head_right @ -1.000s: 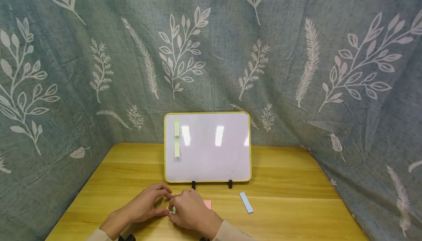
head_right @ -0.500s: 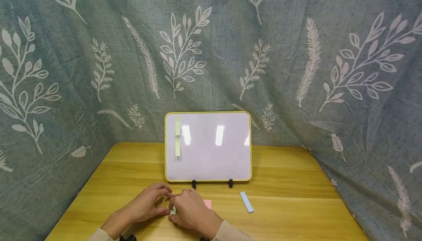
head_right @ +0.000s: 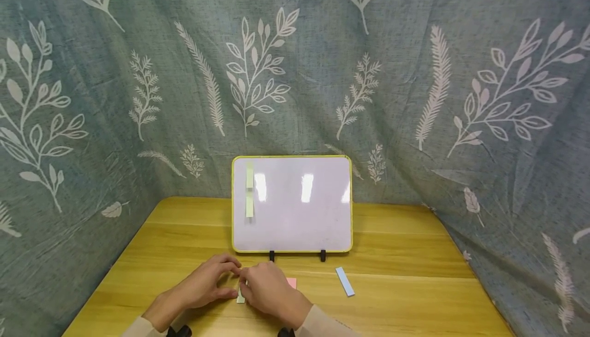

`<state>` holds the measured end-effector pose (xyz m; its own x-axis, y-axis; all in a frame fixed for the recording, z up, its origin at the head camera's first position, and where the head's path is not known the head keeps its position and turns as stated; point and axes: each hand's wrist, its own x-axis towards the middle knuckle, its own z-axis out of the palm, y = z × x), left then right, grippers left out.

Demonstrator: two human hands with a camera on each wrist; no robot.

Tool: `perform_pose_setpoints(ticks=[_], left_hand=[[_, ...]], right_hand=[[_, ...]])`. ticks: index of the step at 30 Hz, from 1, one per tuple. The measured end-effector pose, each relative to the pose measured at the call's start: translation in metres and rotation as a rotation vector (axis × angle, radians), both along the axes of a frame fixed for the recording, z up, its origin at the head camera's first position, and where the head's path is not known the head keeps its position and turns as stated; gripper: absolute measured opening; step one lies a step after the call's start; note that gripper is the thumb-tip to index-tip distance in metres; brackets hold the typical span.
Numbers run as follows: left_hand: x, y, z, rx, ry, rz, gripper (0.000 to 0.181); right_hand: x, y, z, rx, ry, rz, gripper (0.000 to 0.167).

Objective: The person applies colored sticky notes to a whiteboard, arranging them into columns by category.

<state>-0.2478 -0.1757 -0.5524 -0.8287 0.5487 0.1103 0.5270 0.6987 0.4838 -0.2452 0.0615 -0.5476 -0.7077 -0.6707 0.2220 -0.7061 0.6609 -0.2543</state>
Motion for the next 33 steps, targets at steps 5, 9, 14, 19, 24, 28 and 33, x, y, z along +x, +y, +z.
perform_pose_setpoints(ticks=[5,9,14,19,24,28,33], left_hand=[[0.000,0.003,0.003,0.012,0.008,0.015,0.038],[0.001,0.009,0.003,0.006,0.011,0.066,0.039],[0.005,0.015,0.001,0.019,0.004,0.121,0.040],[0.009,0.018,-0.002,0.020,0.005,0.148,0.040],[0.010,0.016,-0.003,0.029,0.002,0.152,0.039],[0.010,0.017,-0.003,0.035,0.013,0.144,0.040],[0.008,0.019,-0.001,0.030,0.026,0.147,0.040]], right_hand=[[-0.006,0.002,0.001,-0.188,-0.153,-0.060,0.007],[-0.011,0.003,0.000,-0.292,-0.216,-0.114,0.008],[-0.013,0.003,-0.001,-0.385,-0.211,-0.170,0.010],[-0.013,0.002,-0.003,-0.431,-0.214,-0.212,0.011],[-0.015,-0.002,-0.004,-0.441,-0.208,-0.218,0.010],[-0.017,-0.004,-0.002,-0.440,-0.169,-0.231,0.011],[-0.024,-0.006,0.001,-0.424,-0.134,-0.244,0.011]])
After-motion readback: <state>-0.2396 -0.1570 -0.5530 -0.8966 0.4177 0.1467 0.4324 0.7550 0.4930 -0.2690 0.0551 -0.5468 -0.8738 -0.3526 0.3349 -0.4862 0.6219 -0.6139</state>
